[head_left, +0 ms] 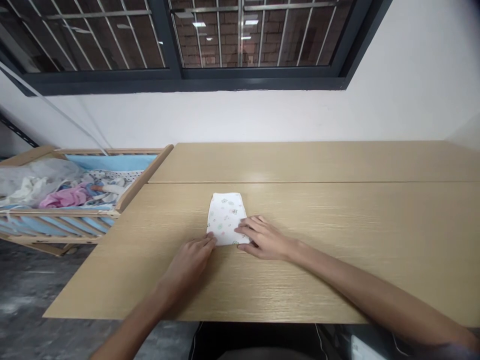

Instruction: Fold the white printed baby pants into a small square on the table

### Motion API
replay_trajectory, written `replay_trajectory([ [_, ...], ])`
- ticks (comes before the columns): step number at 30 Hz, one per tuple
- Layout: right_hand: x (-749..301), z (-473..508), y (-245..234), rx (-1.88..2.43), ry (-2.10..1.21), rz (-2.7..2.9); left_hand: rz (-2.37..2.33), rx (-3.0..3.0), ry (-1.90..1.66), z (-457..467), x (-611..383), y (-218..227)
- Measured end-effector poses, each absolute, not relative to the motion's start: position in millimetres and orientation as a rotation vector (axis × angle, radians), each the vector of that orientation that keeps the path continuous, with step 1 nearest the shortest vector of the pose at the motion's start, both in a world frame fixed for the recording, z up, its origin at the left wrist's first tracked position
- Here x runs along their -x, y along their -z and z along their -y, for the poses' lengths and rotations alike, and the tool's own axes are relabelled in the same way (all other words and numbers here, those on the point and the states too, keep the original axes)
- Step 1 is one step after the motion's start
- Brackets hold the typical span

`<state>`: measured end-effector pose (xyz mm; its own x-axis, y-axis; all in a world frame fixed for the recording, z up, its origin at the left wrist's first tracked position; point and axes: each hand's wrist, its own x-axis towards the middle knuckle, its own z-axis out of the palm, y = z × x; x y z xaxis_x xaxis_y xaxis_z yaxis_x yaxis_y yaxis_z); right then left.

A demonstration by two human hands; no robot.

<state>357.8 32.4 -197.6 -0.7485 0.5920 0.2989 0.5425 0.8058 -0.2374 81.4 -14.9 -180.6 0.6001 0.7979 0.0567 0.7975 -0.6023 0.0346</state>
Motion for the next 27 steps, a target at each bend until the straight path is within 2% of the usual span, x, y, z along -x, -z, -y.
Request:
replay_trajectory([
  [5, -358, -7, 202, 0.903, -0.06, 2.53, -1.264, -2.886, -0.206, 32, -84, 178],
  [13, -353, -32, 156, 1.108, -0.521, 2.255, -1.495, -2.764, -0.486, -15, -97, 154],
  [18, -342, -87, 175, 1.18, -0.577, 1.964, -1.687, -2.705, -0.32, -76, -108, 142],
  [24, -336, -129, 200, 1.345, -0.628, 1.843, -1.835, -2.667, -0.322, -108, -114, 167],
  [27, -334, -121, 195, 1.315, -0.387, 1.861, -1.889, -2.669, -0.426, -103, -118, 171],
])
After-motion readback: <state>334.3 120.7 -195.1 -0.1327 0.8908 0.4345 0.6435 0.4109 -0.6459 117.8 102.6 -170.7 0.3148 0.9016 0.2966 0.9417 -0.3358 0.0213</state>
